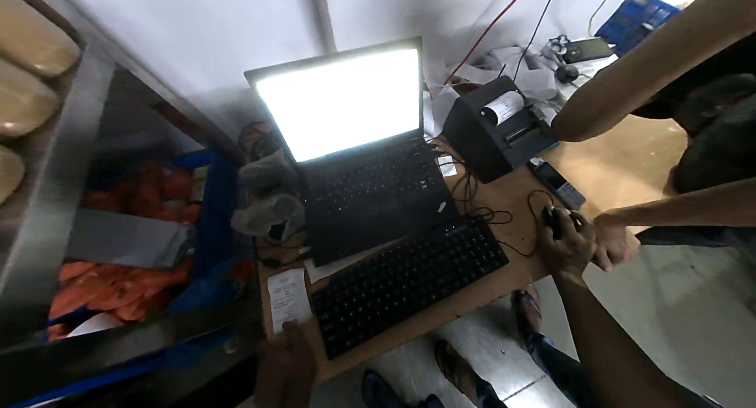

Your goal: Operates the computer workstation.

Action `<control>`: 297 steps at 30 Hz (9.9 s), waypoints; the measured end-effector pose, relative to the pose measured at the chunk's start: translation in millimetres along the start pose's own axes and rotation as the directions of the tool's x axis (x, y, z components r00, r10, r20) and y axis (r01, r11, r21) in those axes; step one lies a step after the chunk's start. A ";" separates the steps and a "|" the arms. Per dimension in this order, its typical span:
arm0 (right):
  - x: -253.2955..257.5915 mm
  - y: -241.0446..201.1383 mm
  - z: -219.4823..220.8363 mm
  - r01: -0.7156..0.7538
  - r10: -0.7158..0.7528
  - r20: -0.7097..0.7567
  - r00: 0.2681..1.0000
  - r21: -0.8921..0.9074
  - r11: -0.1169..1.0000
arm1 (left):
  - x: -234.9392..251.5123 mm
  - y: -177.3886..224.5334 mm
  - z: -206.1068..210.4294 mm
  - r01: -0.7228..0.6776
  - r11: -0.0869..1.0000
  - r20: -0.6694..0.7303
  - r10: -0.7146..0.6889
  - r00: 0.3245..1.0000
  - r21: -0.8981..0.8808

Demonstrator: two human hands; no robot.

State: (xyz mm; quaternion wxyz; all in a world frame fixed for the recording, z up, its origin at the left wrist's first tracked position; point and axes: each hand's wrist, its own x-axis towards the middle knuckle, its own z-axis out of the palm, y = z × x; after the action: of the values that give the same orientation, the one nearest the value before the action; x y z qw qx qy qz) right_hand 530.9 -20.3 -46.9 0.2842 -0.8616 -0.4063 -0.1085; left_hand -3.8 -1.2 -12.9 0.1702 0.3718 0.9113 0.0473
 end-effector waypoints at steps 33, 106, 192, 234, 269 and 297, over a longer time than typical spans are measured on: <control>0.9 -7.3 -4.4 0.031 -0.031 -0.003 1.000 0.026 0.999 | -4.6 8.7 -12.5 0.003 0.999 0.039 -0.001 0.999 -0.032; -0.7 -0.1 -0.3 0.054 -0.054 -0.004 0.999 0.056 0.997 | 1.0 -2.7 -0.1 -0.015 1.000 0.005 0.015 1.000 -0.016; 0.0 -2.2 -1.6 0.051 -0.051 0.001 0.999 0.073 0.996 | 1.4 -1.3 3.9 0.016 1.000 -0.014 -0.016 1.000 -0.025; -0.3 -5.6 -3.8 0.025 -0.024 -0.019 1.000 0.060 0.998 | -0.7 0.8 0.9 -0.014 1.000 -0.015 0.014 1.000 -0.028; 0.4 0.0 -0.1 0.049 -0.047 -0.032 0.998 0.050 0.998 | -1.0 1.9 -5.4 0.022 1.000 0.039 -0.022 0.999 0.011; 0.5 -5.1 -5.3 0.013 -0.014 0.011 1.000 0.062 0.998 | -0.3 3.2 -4.1 0.013 1.000 0.025 -0.014 1.000 0.006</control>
State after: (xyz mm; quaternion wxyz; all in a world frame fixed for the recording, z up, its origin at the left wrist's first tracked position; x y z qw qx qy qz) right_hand 527.5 -20.4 -40.4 0.3078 -0.8502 -0.4169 -0.0928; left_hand -2.9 1.1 -8.3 0.1807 0.3668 0.9118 0.0387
